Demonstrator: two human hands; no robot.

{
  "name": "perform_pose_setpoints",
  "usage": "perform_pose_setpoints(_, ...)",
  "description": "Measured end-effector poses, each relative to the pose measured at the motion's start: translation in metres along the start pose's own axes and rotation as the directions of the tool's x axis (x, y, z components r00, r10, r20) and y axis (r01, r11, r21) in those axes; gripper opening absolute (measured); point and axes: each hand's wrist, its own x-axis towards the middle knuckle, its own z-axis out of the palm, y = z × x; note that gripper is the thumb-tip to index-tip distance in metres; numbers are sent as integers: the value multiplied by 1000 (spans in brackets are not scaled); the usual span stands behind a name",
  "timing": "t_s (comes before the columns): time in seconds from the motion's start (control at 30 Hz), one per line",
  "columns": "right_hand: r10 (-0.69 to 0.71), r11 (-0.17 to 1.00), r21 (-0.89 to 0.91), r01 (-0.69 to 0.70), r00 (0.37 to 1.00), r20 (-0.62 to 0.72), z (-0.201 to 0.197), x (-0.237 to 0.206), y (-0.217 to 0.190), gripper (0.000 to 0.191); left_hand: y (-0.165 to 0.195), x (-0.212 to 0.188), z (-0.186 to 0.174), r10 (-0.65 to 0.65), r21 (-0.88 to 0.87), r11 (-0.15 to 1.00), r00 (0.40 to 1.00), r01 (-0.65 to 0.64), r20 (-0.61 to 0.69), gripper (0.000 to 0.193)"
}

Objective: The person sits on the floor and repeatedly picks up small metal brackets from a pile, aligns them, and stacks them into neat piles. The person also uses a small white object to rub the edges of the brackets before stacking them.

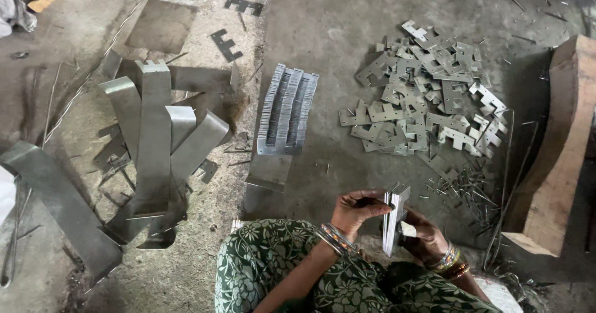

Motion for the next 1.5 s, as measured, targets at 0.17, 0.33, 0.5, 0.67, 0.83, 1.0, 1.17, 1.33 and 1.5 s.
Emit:
perform_pose_setpoints(0.17, 23, 1000, -4, -22, 999, 37, -9, -2, 4, 75, 9, -4, 12, 50, 43, 998, 998, -49, -33, 29)
perform_pose_setpoints(0.33, -24, 971, -232, 49, 994, 109, -15, 1, 3, 84, 20, -7, 21, 77, 213, 974, 997, -79, 14, 46)
perform_pose_setpoints(0.5, -16, 981, -194, 24, 999, 47, -18, -4, 5, 85, 32, -8, 22, 154, 336, 914, 960, -228, 234, 40)
perform_pose_setpoints(0.67, 36, 998, -54, -33, 997, 66, -14, -10, 5, 84, 34, -7, 21, 220, 509, 797, 942, -324, 255, 39)
perform_pose_setpoints(0.83, 67, 996, -62, -62, 995, 74, -6, -13, 0, 80, 40, -4, 17, 138, 512, 816, 952, -266, 274, 45)
perform_pose_setpoints(1.0, 141, 990, -19, -140, 987, 72, 2, -17, -2, 82, 48, -3, 19, 224, 520, 769, 918, -372, 326, 44)
perform_pose_setpoints(1.17, 157, 988, -4, -157, 987, -18, 8, -20, -3, 85, 53, -8, 18, 119, 565, 780, 951, -268, 287, 45)
perform_pose_setpoints(1.33, 160, 981, -114, -160, 987, -7, 10, -17, -7, 82, 51, -10, 19, 141, 584, 768, 958, -265, 250, 43)
perform_pose_setpoints(1.5, 149, 988, -44, -148, 988, 27, 9, -19, -4, 77, 47, -10, 20, 153, 540, 802, 962, -255, 227, 38)
